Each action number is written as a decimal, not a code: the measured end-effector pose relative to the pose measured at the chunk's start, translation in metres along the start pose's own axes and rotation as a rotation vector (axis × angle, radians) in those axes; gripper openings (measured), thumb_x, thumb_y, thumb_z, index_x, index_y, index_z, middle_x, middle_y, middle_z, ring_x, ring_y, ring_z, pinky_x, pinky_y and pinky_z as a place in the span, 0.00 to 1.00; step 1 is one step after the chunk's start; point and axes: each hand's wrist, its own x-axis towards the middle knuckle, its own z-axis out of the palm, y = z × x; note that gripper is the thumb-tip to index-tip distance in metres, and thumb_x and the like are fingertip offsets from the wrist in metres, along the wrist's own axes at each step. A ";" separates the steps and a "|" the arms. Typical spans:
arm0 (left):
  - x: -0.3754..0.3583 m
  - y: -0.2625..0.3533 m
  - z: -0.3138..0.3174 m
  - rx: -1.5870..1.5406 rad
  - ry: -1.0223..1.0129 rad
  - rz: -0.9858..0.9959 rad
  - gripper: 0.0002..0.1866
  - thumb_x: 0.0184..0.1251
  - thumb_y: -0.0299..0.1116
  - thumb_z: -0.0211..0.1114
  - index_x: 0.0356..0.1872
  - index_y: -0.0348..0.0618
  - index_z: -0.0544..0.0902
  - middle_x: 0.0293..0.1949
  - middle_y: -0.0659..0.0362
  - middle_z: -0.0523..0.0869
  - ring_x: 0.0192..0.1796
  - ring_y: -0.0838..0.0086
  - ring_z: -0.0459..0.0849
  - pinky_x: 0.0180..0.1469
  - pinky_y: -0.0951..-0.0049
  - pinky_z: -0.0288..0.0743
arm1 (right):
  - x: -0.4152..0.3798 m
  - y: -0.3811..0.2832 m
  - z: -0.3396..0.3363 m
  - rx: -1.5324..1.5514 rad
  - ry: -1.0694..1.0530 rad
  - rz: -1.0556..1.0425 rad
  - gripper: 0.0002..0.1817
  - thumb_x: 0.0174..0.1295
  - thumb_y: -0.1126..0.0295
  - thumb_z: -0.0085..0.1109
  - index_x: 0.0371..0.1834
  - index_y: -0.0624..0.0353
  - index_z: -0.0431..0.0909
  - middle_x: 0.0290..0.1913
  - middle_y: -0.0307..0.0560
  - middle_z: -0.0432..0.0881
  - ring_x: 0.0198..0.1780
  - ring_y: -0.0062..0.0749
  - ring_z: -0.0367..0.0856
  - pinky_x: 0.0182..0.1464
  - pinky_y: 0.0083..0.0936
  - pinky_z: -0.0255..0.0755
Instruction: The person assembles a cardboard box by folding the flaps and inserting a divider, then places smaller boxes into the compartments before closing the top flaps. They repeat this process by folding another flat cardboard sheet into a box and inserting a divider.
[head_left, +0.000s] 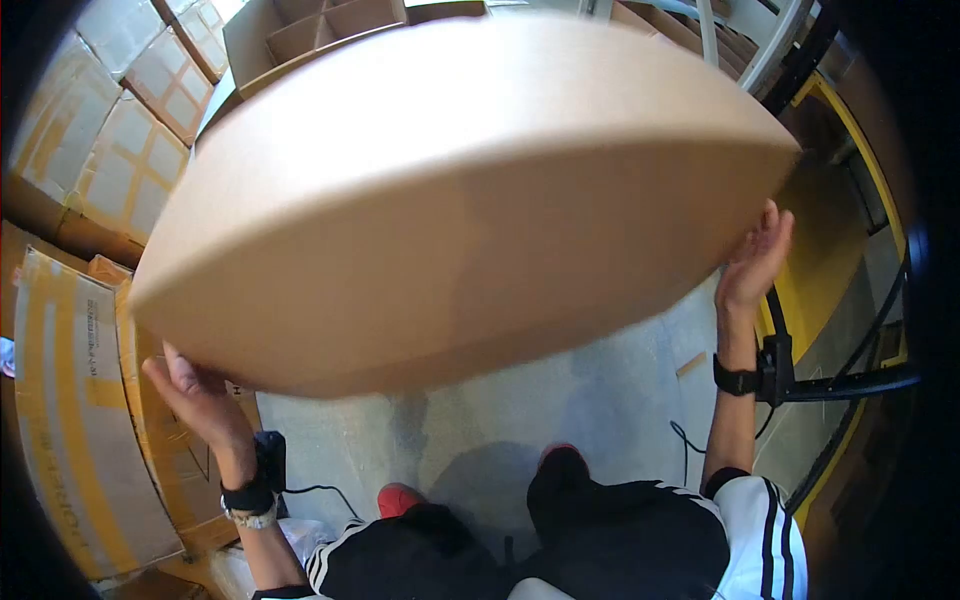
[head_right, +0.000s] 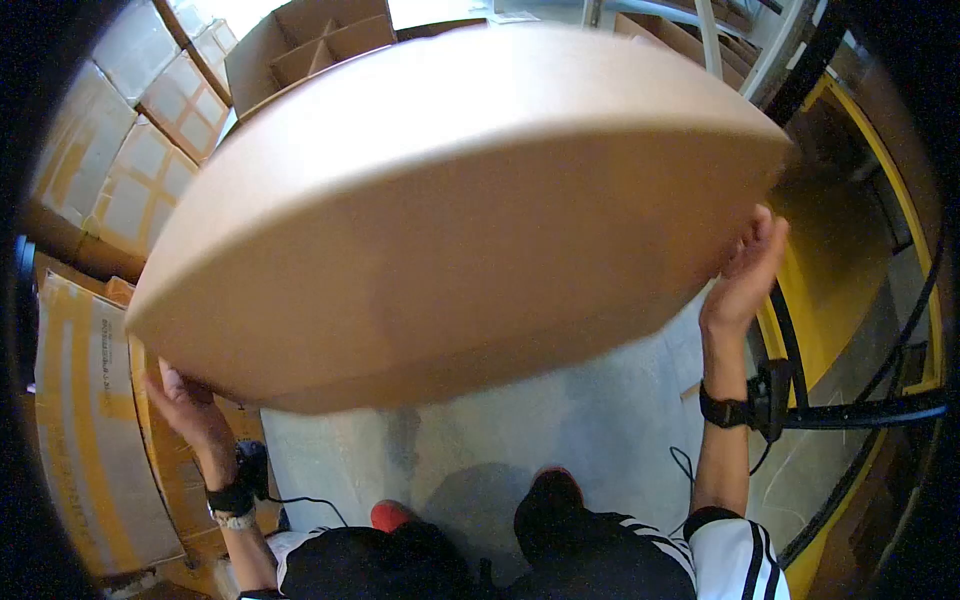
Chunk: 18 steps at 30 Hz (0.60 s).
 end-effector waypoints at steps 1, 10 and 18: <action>0.000 0.001 -0.021 -0.137 -0.101 -0.075 0.33 0.72 0.57 0.37 0.60 0.35 0.67 0.54 0.56 0.75 0.54 0.70 0.73 0.57 0.65 0.65 | -0.006 -0.009 0.003 0.228 0.107 0.149 0.30 0.70 0.48 0.33 0.59 0.63 0.68 0.55 0.46 0.75 0.57 0.33 0.71 0.60 0.28 0.60; -0.123 -0.100 -0.110 -0.052 -0.062 -0.794 0.39 0.67 0.63 0.39 0.66 0.40 0.62 0.63 0.56 0.69 0.66 0.66 0.64 0.65 0.64 0.58 | -0.091 0.083 -0.168 -0.399 -0.636 0.915 0.35 0.68 0.42 0.29 0.69 0.55 0.56 0.62 0.46 0.69 0.59 0.34 0.70 0.56 0.33 0.68; -0.085 -0.043 -0.076 0.109 -0.368 -0.763 0.33 0.68 0.53 0.46 0.67 0.41 0.59 0.66 0.53 0.64 0.65 0.68 0.65 0.64 0.69 0.56 | -0.047 0.022 -0.080 -0.574 -0.288 0.101 0.09 0.64 0.67 0.49 0.40 0.60 0.75 0.36 0.38 0.78 0.39 0.21 0.74 0.44 0.20 0.67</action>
